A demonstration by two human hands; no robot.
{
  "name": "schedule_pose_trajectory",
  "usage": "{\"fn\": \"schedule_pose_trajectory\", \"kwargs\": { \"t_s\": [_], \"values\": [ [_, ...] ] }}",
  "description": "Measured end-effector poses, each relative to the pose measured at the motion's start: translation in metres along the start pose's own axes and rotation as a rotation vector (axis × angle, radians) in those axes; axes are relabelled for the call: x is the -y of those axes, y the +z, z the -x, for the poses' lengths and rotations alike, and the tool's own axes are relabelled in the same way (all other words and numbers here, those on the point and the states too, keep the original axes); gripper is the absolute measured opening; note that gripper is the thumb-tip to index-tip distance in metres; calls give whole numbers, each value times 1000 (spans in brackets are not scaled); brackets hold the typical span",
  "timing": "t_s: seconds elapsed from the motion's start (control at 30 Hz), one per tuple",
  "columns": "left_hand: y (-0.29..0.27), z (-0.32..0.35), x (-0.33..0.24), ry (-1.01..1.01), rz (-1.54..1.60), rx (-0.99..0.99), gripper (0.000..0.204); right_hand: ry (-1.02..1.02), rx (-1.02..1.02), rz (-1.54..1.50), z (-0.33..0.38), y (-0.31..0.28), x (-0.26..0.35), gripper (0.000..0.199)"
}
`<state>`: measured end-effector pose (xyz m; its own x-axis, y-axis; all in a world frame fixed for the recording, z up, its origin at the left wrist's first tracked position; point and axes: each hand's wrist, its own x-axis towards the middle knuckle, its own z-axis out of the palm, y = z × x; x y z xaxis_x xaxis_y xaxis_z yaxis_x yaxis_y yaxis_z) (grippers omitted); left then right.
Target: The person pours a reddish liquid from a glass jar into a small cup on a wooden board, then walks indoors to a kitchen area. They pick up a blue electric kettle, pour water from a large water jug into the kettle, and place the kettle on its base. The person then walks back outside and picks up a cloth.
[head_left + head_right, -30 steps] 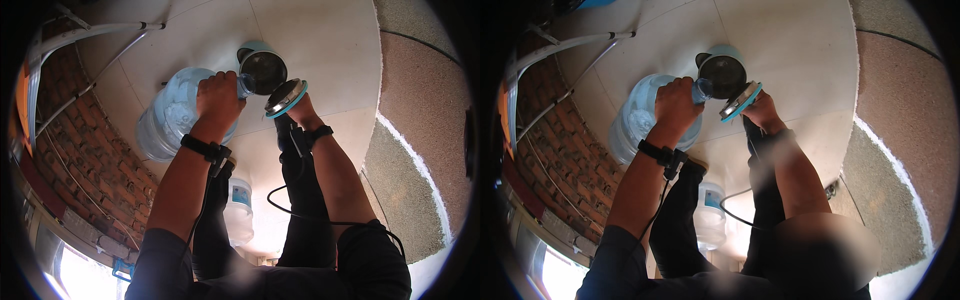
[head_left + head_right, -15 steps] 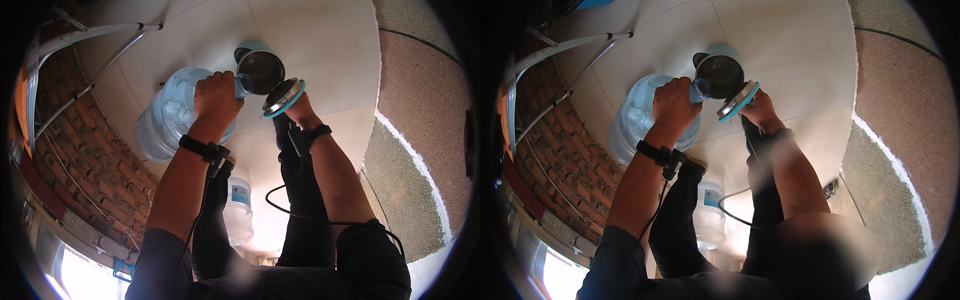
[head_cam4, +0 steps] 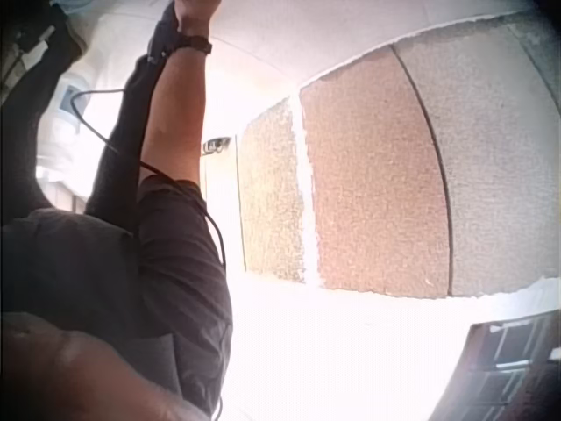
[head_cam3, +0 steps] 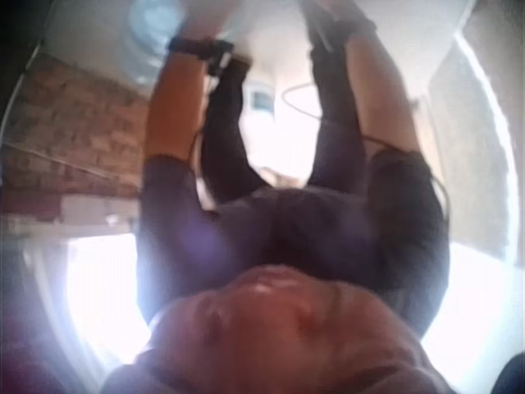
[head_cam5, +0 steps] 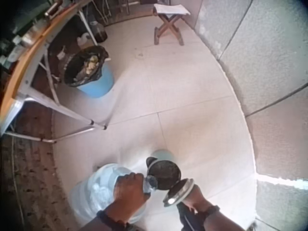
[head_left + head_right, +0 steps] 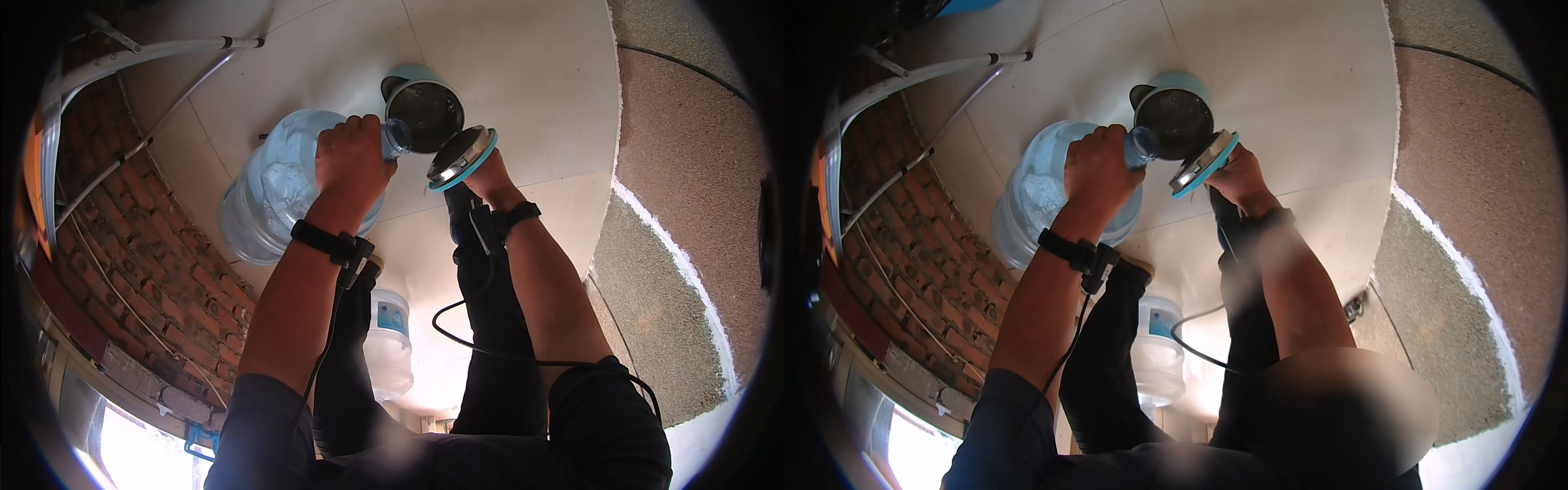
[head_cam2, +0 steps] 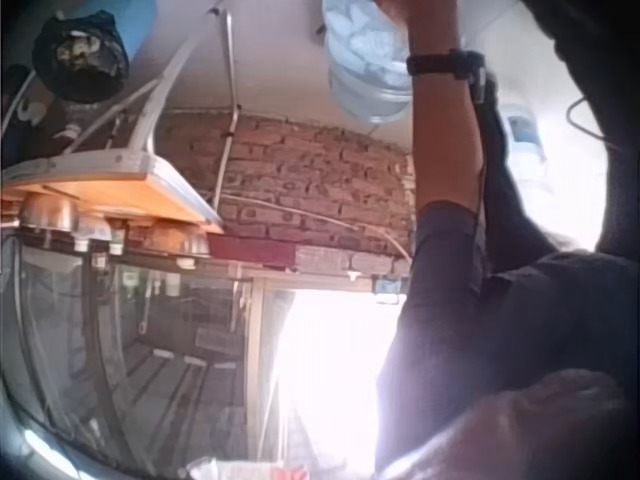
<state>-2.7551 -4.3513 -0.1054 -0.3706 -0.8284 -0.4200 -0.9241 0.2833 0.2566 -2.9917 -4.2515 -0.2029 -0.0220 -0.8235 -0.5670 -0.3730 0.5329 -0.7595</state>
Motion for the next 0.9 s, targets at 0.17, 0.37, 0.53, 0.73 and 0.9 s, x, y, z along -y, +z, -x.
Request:
{"fn": "schedule_pose_trajectory", "kwargs": {
  "t_s": [0.17,0.37,0.53,0.73,0.9],
  "values": [
    [3,0,0,-5,9,-26,42,27,22,-22,-1,0,-3,41],
    [5,0,1,-10,11,-25,42,44,14,-49,1,0,4,40],
    [3,0,-1,-7,7,-35,41,28,30,-61,-2,2,-10,40],
    [4,0,0,-16,21,-32,41,-26,28,-70,-3,3,-11,39],
    [3,1,-1,-6,5,-52,41,-11,29,-80,-1,1,-8,40]
  ]
}}
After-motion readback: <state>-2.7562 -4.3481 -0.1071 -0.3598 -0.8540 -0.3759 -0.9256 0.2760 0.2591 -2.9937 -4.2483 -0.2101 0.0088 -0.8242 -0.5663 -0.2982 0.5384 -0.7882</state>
